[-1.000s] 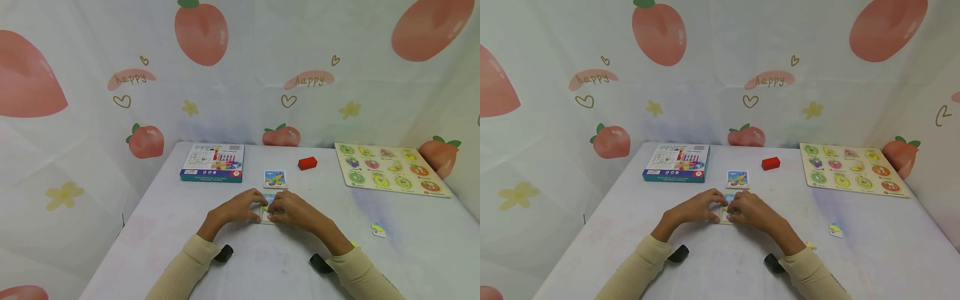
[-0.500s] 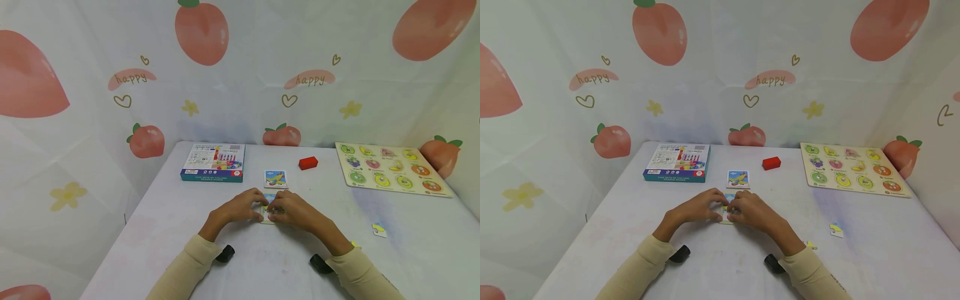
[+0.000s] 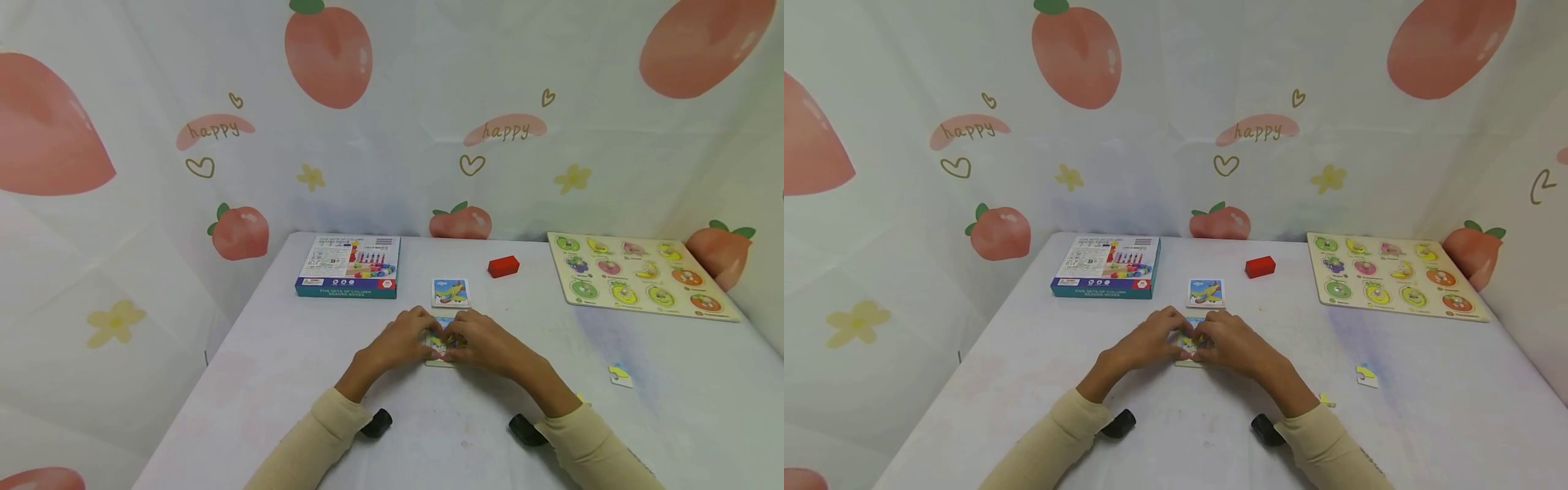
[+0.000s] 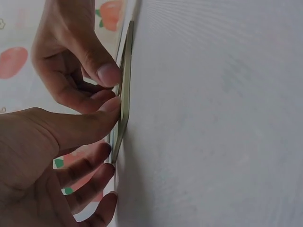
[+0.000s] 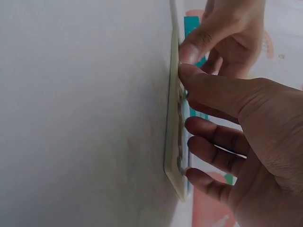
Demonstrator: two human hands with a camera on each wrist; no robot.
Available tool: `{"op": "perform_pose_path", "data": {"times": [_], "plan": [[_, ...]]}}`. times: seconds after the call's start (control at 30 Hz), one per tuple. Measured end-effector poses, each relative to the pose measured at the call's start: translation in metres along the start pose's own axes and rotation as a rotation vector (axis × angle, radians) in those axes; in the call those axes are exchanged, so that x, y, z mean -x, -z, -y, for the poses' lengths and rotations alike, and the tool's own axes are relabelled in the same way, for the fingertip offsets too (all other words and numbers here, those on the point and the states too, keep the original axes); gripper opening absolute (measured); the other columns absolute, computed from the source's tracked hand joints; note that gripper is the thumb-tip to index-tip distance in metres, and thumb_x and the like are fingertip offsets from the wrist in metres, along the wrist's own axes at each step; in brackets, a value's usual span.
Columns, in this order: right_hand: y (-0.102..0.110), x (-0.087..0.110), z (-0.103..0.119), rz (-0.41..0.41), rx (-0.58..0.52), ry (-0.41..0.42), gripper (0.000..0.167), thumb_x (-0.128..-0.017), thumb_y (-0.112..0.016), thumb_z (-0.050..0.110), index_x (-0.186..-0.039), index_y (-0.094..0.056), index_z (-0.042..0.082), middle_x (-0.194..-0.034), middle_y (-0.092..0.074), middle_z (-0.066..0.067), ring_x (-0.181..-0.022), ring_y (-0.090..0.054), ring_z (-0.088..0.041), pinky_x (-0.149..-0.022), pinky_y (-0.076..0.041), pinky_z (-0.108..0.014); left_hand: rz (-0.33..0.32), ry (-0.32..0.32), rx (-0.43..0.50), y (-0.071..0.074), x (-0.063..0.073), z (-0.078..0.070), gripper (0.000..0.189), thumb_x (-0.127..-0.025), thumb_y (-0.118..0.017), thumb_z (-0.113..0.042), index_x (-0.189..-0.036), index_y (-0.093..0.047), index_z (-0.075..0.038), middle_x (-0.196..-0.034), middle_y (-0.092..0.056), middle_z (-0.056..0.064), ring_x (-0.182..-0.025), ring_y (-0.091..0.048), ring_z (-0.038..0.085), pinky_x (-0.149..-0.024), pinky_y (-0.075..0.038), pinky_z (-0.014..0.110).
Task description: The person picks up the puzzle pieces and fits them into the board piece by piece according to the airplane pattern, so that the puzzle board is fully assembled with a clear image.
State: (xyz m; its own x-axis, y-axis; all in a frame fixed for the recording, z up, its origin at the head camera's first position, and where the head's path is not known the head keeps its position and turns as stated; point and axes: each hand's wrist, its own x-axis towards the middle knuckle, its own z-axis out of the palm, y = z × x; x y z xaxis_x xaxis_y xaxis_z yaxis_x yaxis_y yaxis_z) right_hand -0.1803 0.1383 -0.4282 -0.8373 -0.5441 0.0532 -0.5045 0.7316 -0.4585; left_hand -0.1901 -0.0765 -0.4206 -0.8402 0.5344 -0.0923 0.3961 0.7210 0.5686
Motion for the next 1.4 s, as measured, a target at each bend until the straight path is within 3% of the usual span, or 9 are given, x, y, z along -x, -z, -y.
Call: {"op": "perform_pose_path", "data": {"times": [0.13, 0.37, 0.57, 0.8, 1.13, 1.23, 1.4], "plan": [[0.007, 0.003, -0.006, 0.034, -0.042, -0.048, 0.026, -0.088, -0.089, 0.024, -0.111, -0.080, 0.014, -0.101, -0.067, 0.006, -0.100, -0.059, -0.014, -0.089, -0.055, -0.036, 0.008, -0.011, 0.023, -0.001, 0.000, 0.001, 0.031, -0.092, -0.085, -0.023, -0.122, -0.078, -0.018, -0.130, -0.059, 0.001, -0.124, -0.051, 0.023, -0.106, -0.045, 0.047], [0.023, 0.022, -0.024, 0.061, -0.054, -0.111, 0.030, -0.090, -0.086, 0.027, -0.115, -0.080, 0.013, -0.104, -0.068, 0.004, -0.102, -0.059, -0.016, -0.092, -0.055, -0.041, 0.058, -0.096, -0.037, -0.002, -0.002, 0.001, 0.038, -0.098, -0.078, -0.013, -0.135, -0.075, -0.016, -0.139, -0.060, 0.002, -0.134, -0.050, 0.025, -0.112, -0.044, 0.046], [0.034, 0.056, -0.041, 0.033, -0.010, -0.116, 0.038, -0.091, -0.085, 0.032, -0.122, -0.078, 0.012, -0.106, -0.069, 0.007, -0.104, -0.062, -0.017, -0.094, -0.056, -0.045, 0.075, -0.122, -0.053, -0.003, -0.001, 0.003, 0.040, -0.100, -0.075, -0.013, -0.139, -0.072, -0.015, -0.141, -0.062, 0.002, -0.133, -0.050, 0.023, -0.112, -0.045, 0.041], [0.045, 0.097, -0.057, -0.023, 0.046, -0.119, 0.037, -0.089, -0.086, 0.037, -0.118, -0.079, 0.015, -0.106, -0.068, 0.012, -0.104, -0.062, -0.015, -0.092, -0.056, -0.041, 0.066, -0.134, -0.039, -0.001, 0.001, 0.003, 0.039, -0.099, -0.075, -0.011, -0.138, -0.072, -0.014, -0.141, -0.062, 0.004, -0.133, -0.050, 0.025, -0.113, -0.045, 0.041], [0.057, 0.144, -0.074, 0.016, 0.021, -0.209, 0.041, -0.086, -0.085, 0.047, -0.116, -0.081, 0.018, -0.108, -0.070, 0.014, -0.103, -0.064, -0.012, -0.089, -0.056, -0.034, 0.082, -0.135, -0.035, -0.001, -0.001, 0.002, 0.040, -0.100, -0.075, -0.012, -0.139, -0.072, -0.014, -0.140, -0.062, 0.004, -0.132, -0.050, 0.024, -0.111, -0.045, 0.040], [0.058, 0.157, -0.078, 0.007, 0.032, -0.206, 0.037, -0.086, -0.085, 0.047, -0.113, -0.081, 0.022, -0.106, -0.068, 0.017, -0.101, -0.062, -0.006, -0.088, -0.054, -0.032, 0.086, -0.144, -0.026, -0.001, -0.002, 0.001, 0.039, -0.100, -0.074, -0.011, -0.139, -0.072, -0.012, -0.140, -0.062, 0.005, -0.131, -0.050, 0.025, -0.111, -0.045, 0.040], [0.053, 0.175, -0.085, -0.067, 0.050, -0.122, 0.025, -0.086, -0.087, 0.039, -0.106, -0.082, 0.025, -0.100, -0.065, 0.023, -0.093, -0.057, 0.003, -0.081, -0.052, -0.028, 0.090, -0.150, -0.024, -0.001, -0.002, 0.000, 0.039, -0.100, -0.074, -0.011, -0.139, -0.072, -0.012, -0.140, -0.062, 0.005, -0.131, -0.050, 0.025, -0.110, -0.046, 0.038]]}}
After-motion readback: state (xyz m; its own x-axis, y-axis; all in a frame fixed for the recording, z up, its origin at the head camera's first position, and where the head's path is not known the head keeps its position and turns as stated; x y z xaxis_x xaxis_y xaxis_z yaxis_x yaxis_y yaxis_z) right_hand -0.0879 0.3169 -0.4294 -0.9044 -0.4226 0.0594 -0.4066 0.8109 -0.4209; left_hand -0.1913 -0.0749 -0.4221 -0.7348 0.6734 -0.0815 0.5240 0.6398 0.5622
